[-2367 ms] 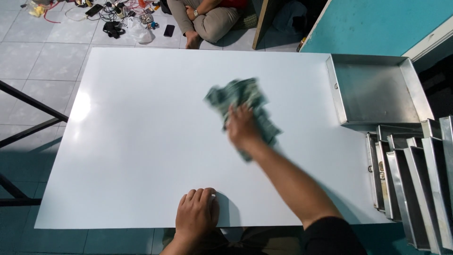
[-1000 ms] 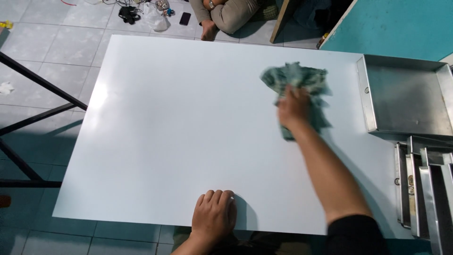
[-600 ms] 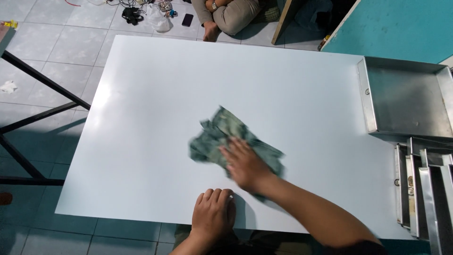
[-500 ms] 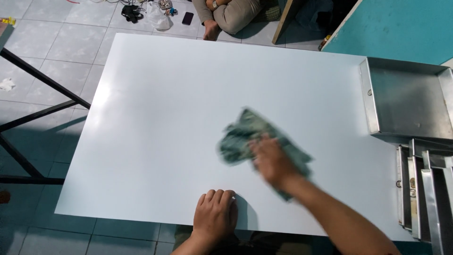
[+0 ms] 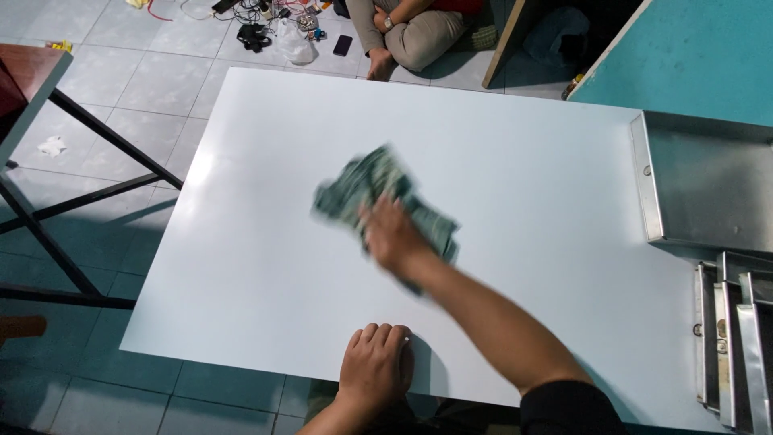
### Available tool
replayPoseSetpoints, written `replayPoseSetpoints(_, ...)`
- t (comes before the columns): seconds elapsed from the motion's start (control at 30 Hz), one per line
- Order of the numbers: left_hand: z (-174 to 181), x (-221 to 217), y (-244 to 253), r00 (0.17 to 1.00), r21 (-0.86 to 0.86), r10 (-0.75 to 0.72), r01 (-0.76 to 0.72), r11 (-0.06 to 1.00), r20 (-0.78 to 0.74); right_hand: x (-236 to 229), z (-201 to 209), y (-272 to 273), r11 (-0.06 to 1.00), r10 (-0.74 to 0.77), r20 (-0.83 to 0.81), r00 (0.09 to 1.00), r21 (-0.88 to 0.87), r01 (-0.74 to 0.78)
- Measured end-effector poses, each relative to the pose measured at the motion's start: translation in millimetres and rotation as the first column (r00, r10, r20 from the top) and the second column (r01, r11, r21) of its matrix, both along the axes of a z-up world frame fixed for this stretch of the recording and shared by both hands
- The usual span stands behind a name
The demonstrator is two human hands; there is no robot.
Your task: The person wipes a white table surface with a green cloth using their right hand. They move the cloth back and forth across the table repeatedly. A second person sits on the floor in the background.
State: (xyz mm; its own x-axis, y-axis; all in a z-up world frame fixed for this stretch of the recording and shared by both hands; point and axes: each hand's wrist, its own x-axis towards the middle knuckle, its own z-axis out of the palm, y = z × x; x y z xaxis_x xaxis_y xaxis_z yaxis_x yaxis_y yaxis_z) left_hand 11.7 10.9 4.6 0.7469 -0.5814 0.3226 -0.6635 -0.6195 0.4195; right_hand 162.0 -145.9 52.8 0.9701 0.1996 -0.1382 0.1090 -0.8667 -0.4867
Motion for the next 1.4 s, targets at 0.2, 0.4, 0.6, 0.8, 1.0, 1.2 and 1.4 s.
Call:
replayPoseSetpoints(0.2, -3.3, 2.5, 0.2, 0.999, -0.035, 0.012, -0.010, 0.999, 0.046, -101.9, -55.2, -52.8, 0.980, 0.172, 0.322, 0.931, 0.039, -0.194)
replayPoseSetpoints(0.4, 5.1, 4.6, 0.1, 0.996, -0.041, -0.004, 0.008, 0.999, 0.086, -47.6, -89.6, -201.9, 0.935, -0.223, 0.287, 0.932, -0.208, 0.288)
replayPoseSetpoints(0.6, 1.9, -1.8, 0.7, 0.997, -0.069, -0.008, 0.013, 0.998, 0.078, 70.2, -140.0, -139.3, 0.972, -0.100, 0.659, 0.746, -0.097, 0.215)
replayPoseSetpoints(0.8, 9.8, -3.9, 5.7, 0.982, -0.217, 0.050, -0.010, 0.976, 0.181, -56.9, 8.4, 17.5, 0.950, 0.291, -0.073, 0.954, -0.096, -0.298)
replayPoseSetpoints(1.0, 12.6, -3.1, 10.2, 0.976, -0.364, 0.061, 0.019, 0.931, 0.207, -116.1, -48.8, -91.3, 0.956, 0.184, 0.428, 0.885, 0.131, -0.262)
replayPoseSetpoints(1.2, 11.3, -4.8, 8.6, 0.962, -0.342, 0.042, 0.055, 0.938, 0.269, -24.6, -83.3, -193.7, 0.926, -0.310, 0.162, 0.937, -0.174, 0.336)
replayPoseSetpoints(1.4, 9.6, -9.1, 9.0, 0.978, -0.344, 0.048, 0.026, 0.939, 0.204, 36.2, -148.8, -55.7, 0.930, -0.025, 0.493, 0.869, -0.308, 0.202)
